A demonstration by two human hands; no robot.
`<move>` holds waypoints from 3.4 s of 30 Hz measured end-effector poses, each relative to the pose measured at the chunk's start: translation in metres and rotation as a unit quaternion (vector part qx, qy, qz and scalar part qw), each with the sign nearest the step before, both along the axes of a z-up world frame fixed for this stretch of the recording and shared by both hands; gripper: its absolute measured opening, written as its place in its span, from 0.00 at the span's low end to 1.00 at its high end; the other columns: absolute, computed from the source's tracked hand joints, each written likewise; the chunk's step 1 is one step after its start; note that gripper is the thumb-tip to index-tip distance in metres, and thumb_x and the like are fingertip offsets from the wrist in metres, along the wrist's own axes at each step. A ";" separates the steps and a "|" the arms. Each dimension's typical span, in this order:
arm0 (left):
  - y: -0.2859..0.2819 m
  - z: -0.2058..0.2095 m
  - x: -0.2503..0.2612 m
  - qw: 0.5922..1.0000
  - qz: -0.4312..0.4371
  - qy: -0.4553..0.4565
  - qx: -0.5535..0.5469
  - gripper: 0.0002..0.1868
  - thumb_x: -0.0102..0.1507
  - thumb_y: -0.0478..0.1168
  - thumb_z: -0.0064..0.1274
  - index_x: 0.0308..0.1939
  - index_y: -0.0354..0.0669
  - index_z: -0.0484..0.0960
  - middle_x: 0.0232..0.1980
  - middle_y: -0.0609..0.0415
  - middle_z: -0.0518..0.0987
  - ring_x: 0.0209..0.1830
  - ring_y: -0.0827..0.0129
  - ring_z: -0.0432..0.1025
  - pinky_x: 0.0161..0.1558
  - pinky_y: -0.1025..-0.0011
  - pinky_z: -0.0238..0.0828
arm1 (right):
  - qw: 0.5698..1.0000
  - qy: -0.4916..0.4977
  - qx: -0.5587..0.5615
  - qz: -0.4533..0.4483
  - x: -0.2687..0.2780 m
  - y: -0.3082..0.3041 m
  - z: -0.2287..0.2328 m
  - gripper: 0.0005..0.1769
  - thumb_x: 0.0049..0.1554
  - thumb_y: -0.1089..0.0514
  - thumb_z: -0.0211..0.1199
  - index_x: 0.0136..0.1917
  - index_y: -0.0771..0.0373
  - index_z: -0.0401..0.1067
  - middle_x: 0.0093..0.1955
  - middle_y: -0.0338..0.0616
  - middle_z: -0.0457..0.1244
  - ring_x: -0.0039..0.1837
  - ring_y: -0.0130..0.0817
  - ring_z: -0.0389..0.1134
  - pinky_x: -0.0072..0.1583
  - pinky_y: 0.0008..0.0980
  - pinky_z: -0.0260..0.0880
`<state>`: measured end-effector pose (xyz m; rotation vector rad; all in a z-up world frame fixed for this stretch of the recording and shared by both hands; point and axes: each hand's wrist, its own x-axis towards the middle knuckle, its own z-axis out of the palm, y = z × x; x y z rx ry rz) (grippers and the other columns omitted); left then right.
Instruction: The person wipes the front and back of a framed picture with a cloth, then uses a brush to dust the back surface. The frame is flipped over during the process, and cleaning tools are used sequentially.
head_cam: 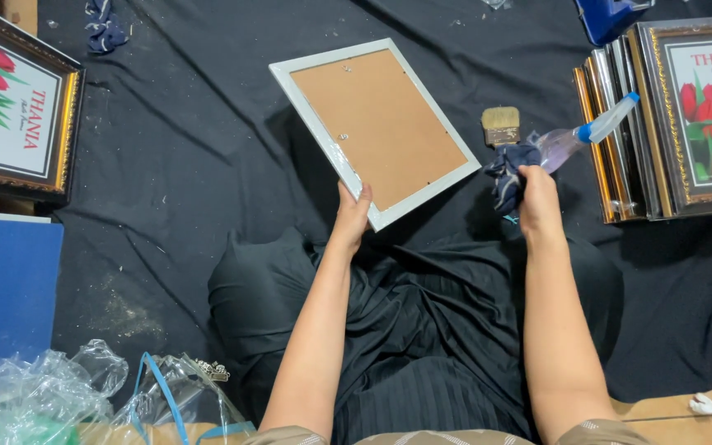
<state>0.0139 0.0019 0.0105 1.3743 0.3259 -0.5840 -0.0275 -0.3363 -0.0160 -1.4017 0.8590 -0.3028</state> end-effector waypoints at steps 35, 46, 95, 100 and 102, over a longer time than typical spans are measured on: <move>0.016 -0.047 0.001 0.972 0.174 0.021 -0.155 0.30 0.70 0.56 0.48 0.74 0.58 0.60 0.46 0.44 0.82 0.27 0.61 0.81 0.15 0.74 0.78 | 0.722 -0.204 -0.629 0.202 -0.012 0.104 -0.013 0.28 0.49 0.70 0.59 0.63 0.59 0.78 0.63 0.47 0.69 0.68 0.45 0.68 0.72 0.43 0.66; 0.011 -0.076 0.009 0.986 0.152 -0.046 -0.051 0.39 0.67 0.61 0.55 0.78 0.57 0.59 0.71 0.40 0.71 0.65 0.51 0.71 0.57 0.52 0.76 | 0.702 -0.316 -0.533 0.352 -0.025 0.193 0.012 0.33 0.43 0.71 0.60 0.63 0.57 0.77 0.64 0.44 0.69 0.68 0.42 0.69 0.73 0.41 0.66; -0.131 -0.157 -0.006 0.989 -0.041 0.141 0.023 0.34 0.69 0.55 0.52 0.71 0.34 0.66 0.61 0.39 0.77 0.66 0.49 0.70 0.62 0.46 0.68 | 0.823 0.243 -0.510 0.058 0.032 -0.006 -0.128 0.16 0.54 0.51 0.63 0.53 0.61 0.70 0.48 0.54 0.63 0.52 0.62 0.67 0.54 0.57 0.67; -0.035 -0.142 0.056 0.960 -0.148 0.028 0.238 0.31 0.56 0.53 0.59 0.60 0.42 0.82 0.59 0.40 0.80 0.65 0.47 0.71 0.61 0.46 0.69 | 0.854 0.043 -0.519 0.023 0.035 0.006 -0.085 0.19 0.61 0.61 0.65 0.65 0.65 0.72 0.48 0.61 0.63 0.53 0.67 0.68 0.52 0.56 0.70; 0.007 -0.138 0.084 0.930 -0.089 -0.057 0.352 0.34 0.70 0.57 0.40 0.69 0.35 0.72 0.70 0.34 0.72 0.72 0.40 0.64 0.69 0.47 0.61 | 0.901 0.031 -0.433 0.002 0.034 0.017 -0.064 0.20 0.59 0.59 0.70 0.64 0.58 0.75 0.53 0.55 0.69 0.57 0.60 0.70 0.57 0.50 0.72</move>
